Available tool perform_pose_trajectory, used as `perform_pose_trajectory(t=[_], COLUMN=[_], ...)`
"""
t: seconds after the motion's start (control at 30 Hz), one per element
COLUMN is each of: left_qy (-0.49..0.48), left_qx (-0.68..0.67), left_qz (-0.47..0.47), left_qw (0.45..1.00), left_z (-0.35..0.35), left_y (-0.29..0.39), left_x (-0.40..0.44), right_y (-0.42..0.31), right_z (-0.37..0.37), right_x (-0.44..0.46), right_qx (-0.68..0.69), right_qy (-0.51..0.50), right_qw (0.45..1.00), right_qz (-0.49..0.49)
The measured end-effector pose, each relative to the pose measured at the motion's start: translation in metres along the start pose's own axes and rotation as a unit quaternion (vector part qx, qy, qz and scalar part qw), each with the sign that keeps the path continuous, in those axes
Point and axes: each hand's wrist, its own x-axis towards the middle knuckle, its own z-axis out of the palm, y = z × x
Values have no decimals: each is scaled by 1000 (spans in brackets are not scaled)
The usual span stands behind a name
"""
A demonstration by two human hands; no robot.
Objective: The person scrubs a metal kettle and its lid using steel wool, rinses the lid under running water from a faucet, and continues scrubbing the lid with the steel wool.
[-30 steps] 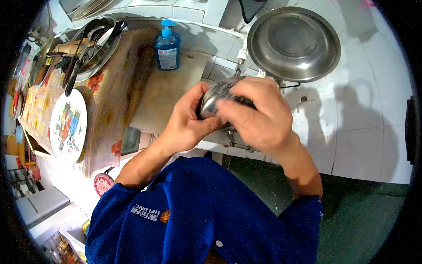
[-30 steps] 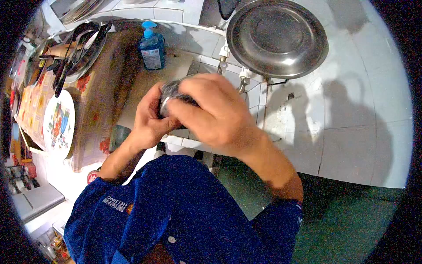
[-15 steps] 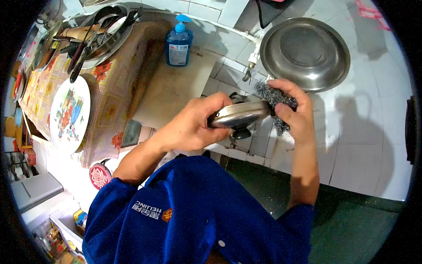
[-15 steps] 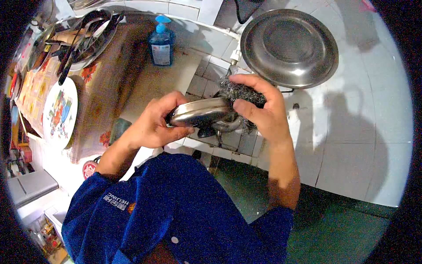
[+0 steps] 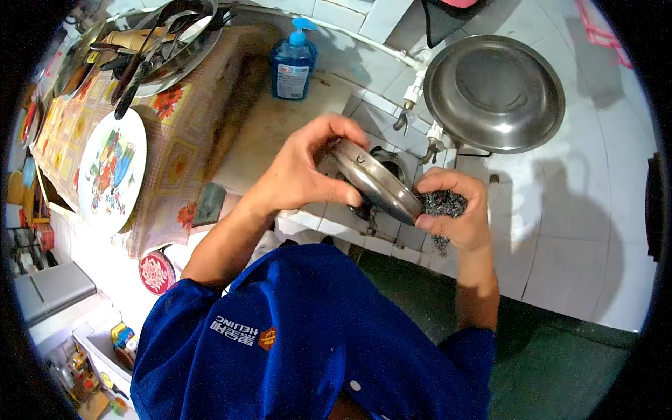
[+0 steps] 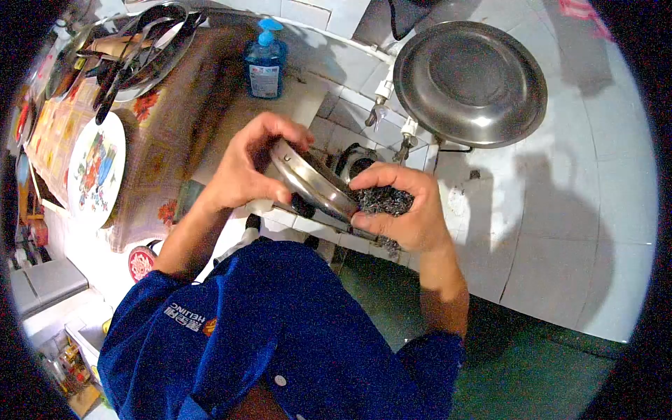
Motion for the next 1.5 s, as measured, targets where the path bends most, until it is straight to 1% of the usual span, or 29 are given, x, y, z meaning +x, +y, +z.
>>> perform_pose_trajectory(t=[0.03,0.1,0.17,0.2,0.23,0.3,0.37,0.5,0.53,0.57,0.6,0.63,0.7,0.73,0.77,0.83,0.9,0.93,1.03,1.07,1.1,1.17,1.2,1.27,1.3,1.33,1.4,1.43,1.5], left_qy=[52,62,81,51,53,68,56,63,56,54,67,80,83,82,83,79,76,74,71,70,70,73,72,61,60,54,48,50,52], left_qx=[-120,-105,-321,-339,-339,-374,-368,-336,-327,-328,-318,-308,-302,-300,-298,-297,-296,-296,-294,-292,-292,-292,-292,-309,-309,-306,-303,-296,-288], left_qz=[-14,-33,-125,-145,-145,-187,-164,-153,-138,-139,-148,-157,-158,-160,-162,-163,-165,-167,-174,-178,-178,-192,-192,-235,-235,-243,-252,-265,-277], left_qw=[991,992,935,928,928,906,914,927,933,933,934,935,936,937,937,938,938,937,937,937,937,934,934,920,920,919,918,916,915], left_z=[4,13,29,29,30,33,29,24,22,22,21,21,20,19,19,18,17,16,16,16,16,17,17,15,15,15,15,14,14], left_y=[-9,-16,-12,-19,-22,-21,-23,-27,-29,-27,-24,-20,-18,-19,-19,-19,-18,-17,-17,-17,-18,-20,-19,-17,-17,-18,-20,-20,-20], left_x=[1,-2,-8,-9,-11,-11,-10,-9,-8,-8,-7,-6,-6,-6,-7,-8,-10,-10,-11,-11,-11,-12,-12,-12,-12,-12,-13,-14,-15], right_y=[2,9,11,11,11,15,19,16,11,6,0,-3,-7,-9,-15,-25,-21,-16,-3,1,6,15,18,24,27,29,35,28,14], right_z=[5,14,24,30,34,37,43,42,43,43,38,37,34,32,34,39,32,29,27,27,27,27,29,40,43,46,46,47,49], right_x=[-2,-7,-7,-7,-8,-11,-12,-12,-9,-7,-5,-4,-3,-4,-5,-7,-10,-12,-14,-15,-15,-16,-15,-11,-11,-12,-8,-8,-10], right_qx=[-1,10,11,-5,-20,-17,-50,-67,64,194,278,277,368,376,376,222,214,115,-15,-46,-46,-172,-172,45,45,84,118,118,175], right_qy=[-2,60,67,93,118,104,140,146,184,219,181,183,86,53,56,68,46,23,2,4,4,31,32,166,167,213,238,239,119], right_qw=[1000,998,998,996,993,994,989,987,980,954,939,938,924,922,921,966,966,987,999,999,999,982,982,983,983,973,964,964,977], right_qz=[-2,10,-15,-17,-19,-1,-12,-4,27,57,94,94,61,79,80,115,135,109,43,5,5,-72,-72,-64,-64,-15,15,14,40])
